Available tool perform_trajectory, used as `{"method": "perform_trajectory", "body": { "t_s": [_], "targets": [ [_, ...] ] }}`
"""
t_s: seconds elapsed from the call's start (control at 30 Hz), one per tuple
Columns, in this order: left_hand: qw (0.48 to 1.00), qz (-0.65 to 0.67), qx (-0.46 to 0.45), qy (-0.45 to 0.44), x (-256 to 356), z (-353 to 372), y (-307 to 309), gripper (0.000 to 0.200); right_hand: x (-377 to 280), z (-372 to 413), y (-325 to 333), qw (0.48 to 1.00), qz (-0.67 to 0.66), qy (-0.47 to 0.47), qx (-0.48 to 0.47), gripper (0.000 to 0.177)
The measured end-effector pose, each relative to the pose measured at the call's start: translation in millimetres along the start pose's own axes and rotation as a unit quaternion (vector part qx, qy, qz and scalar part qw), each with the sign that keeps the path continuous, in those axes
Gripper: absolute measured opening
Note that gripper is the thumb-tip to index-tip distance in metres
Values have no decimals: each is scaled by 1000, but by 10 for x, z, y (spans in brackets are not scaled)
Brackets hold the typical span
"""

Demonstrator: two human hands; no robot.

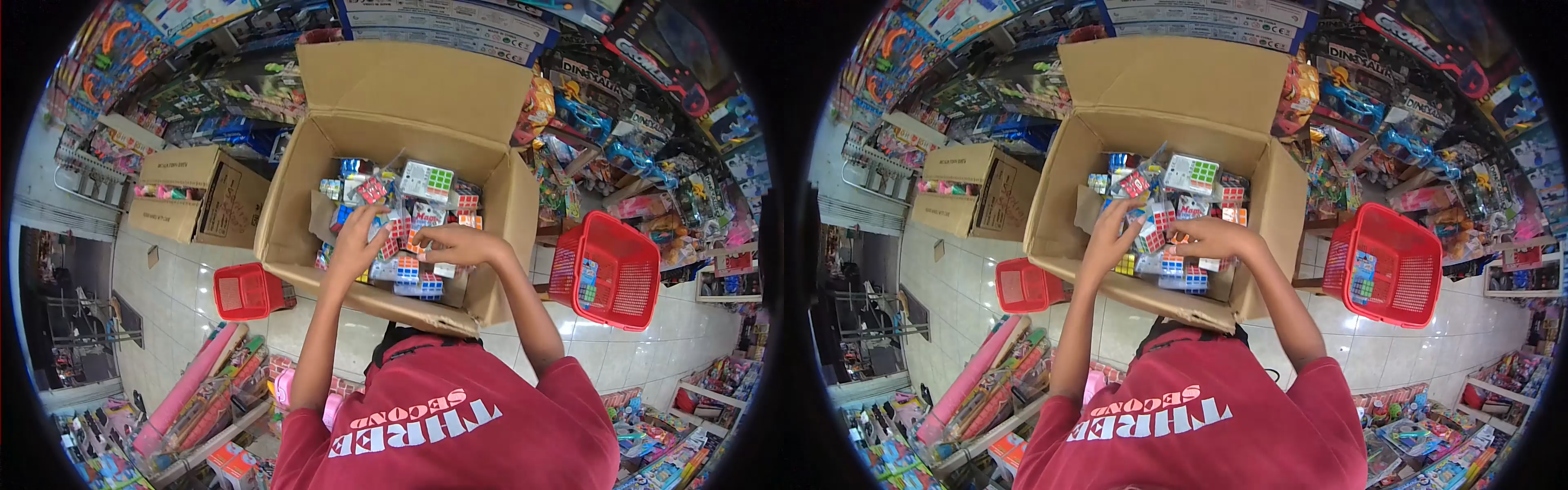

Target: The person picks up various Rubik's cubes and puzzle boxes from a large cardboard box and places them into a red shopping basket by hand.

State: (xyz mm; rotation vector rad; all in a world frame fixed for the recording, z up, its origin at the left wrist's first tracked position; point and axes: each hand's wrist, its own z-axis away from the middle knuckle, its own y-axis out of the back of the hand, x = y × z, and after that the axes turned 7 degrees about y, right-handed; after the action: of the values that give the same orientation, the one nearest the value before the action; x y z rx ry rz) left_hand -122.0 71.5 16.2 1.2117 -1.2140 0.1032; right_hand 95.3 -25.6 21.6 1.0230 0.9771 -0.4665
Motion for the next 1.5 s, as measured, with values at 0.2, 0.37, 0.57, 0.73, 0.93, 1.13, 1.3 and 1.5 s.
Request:
{"method": "perform_trajectory", "body": {
  "t_s": [0.2, 0.37, 0.57, 0.73, 0.93, 1.13, 1.3, 1.5],
  "targets": [
    [985, -167, 16, 30, -705, -861, -179, 64, 437, -657, 285, 984, 158, -57, -59, 50],
    [949, -238, -124, 163, -1290, -1178, -321, 42, 689, -805, 159, 991, 118, -57, -36, 53],
    [962, -157, -120, 187, -1242, -1115, -125, 38, 788, -770, 244, 993, 46, -24, 106, 44],
    [937, 172, -166, 256, -846, -1018, 454, 43, 564, -954, 255, 977, -55, -52, 198, 58],
    [853, 397, -214, 261, -883, -722, 796, 41, 53, -1466, 290, 871, -398, -67, 278, 49],
    [827, 468, -169, 261, -1010, -703, 1124, 35, -62, -1861, 29, 854, -437, -16, 283, 35],
    [857, 446, -127, 225, -1256, -664, 1233, 35, 203, -1994, -431, 768, -566, -78, 288, 40],
    [863, 480, -83, 134, -1356, -678, 1468, 40, 441, -1788, -774, 994, 18, 76, 71, 37]
  ]
}}
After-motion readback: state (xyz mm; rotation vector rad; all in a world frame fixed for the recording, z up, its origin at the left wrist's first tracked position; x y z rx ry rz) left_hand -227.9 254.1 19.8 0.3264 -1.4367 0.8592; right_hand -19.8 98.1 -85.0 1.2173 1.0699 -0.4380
